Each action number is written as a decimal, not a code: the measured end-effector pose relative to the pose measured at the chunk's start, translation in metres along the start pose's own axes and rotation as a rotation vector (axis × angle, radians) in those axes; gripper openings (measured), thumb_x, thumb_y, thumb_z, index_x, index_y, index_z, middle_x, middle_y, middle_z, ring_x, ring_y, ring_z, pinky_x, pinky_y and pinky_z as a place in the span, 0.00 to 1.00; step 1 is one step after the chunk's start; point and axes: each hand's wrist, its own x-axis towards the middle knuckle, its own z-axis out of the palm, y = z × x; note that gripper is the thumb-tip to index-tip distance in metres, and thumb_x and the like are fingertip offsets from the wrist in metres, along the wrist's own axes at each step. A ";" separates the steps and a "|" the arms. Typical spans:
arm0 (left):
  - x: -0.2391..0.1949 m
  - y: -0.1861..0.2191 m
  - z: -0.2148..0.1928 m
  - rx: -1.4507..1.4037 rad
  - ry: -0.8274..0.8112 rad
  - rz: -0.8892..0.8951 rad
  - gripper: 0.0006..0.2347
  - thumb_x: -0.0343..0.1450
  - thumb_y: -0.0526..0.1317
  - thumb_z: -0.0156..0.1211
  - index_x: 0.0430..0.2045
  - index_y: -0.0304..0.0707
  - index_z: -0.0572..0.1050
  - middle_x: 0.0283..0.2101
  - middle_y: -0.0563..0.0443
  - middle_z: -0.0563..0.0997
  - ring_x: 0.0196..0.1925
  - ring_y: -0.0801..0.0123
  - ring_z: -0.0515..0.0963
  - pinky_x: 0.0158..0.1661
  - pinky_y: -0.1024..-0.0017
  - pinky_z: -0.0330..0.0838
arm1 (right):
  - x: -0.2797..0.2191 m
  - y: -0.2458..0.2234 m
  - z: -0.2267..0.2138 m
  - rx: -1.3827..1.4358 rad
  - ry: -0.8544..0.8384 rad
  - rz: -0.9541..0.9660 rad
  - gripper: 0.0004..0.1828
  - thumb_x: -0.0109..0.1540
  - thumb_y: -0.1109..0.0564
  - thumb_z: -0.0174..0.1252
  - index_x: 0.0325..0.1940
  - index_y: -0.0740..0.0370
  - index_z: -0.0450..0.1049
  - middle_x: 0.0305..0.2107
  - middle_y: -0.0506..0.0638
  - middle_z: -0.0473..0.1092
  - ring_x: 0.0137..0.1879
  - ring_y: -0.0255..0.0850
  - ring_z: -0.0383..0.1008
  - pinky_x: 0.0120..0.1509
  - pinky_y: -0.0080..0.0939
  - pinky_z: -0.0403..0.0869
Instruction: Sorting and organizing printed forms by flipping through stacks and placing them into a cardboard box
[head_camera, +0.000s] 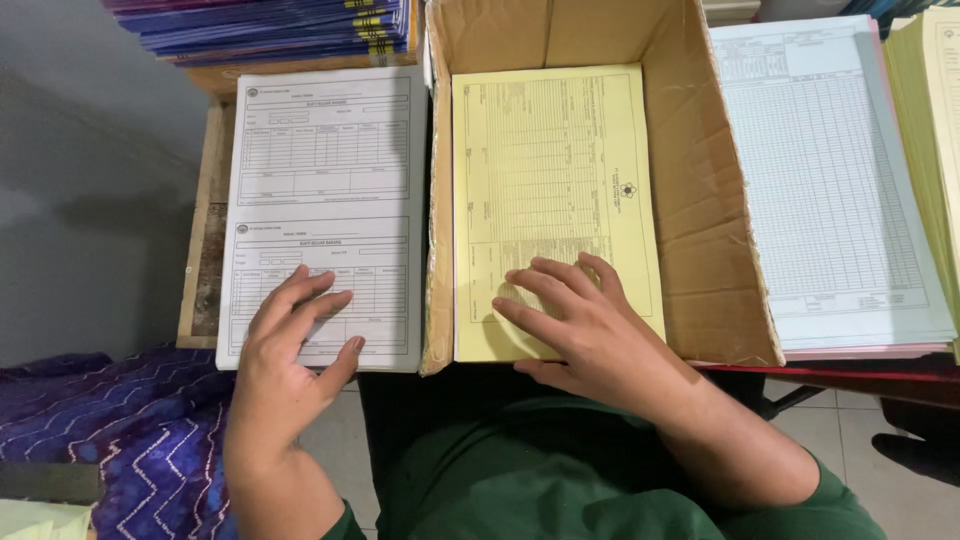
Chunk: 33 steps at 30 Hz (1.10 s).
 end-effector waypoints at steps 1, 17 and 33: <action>0.000 0.000 0.000 0.001 0.000 -0.001 0.15 0.68 0.38 0.66 0.49 0.35 0.78 0.59 0.45 0.75 0.71 0.46 0.70 0.67 0.54 0.67 | 0.000 0.000 0.000 0.001 0.000 -0.001 0.33 0.60 0.39 0.66 0.65 0.52 0.69 0.63 0.55 0.66 0.69 0.54 0.63 0.67 0.70 0.60; 0.000 -0.001 -0.002 0.002 -0.023 -0.006 0.16 0.68 0.38 0.66 0.50 0.37 0.78 0.60 0.46 0.75 0.72 0.46 0.69 0.66 0.52 0.68 | -0.041 -0.009 -0.063 0.533 0.105 -0.275 0.20 0.66 0.48 0.61 0.57 0.60 0.73 0.55 0.57 0.72 0.61 0.58 0.75 0.67 0.60 0.72; -0.004 0.009 -0.007 -0.016 -0.044 -0.063 0.17 0.64 0.40 0.72 0.46 0.40 0.79 0.57 0.51 0.80 0.73 0.53 0.71 0.34 0.64 0.83 | -0.185 0.050 -0.073 -0.187 0.145 0.507 0.14 0.62 0.58 0.64 0.52 0.60 0.80 0.53 0.48 0.77 0.62 0.46 0.76 0.71 0.47 0.74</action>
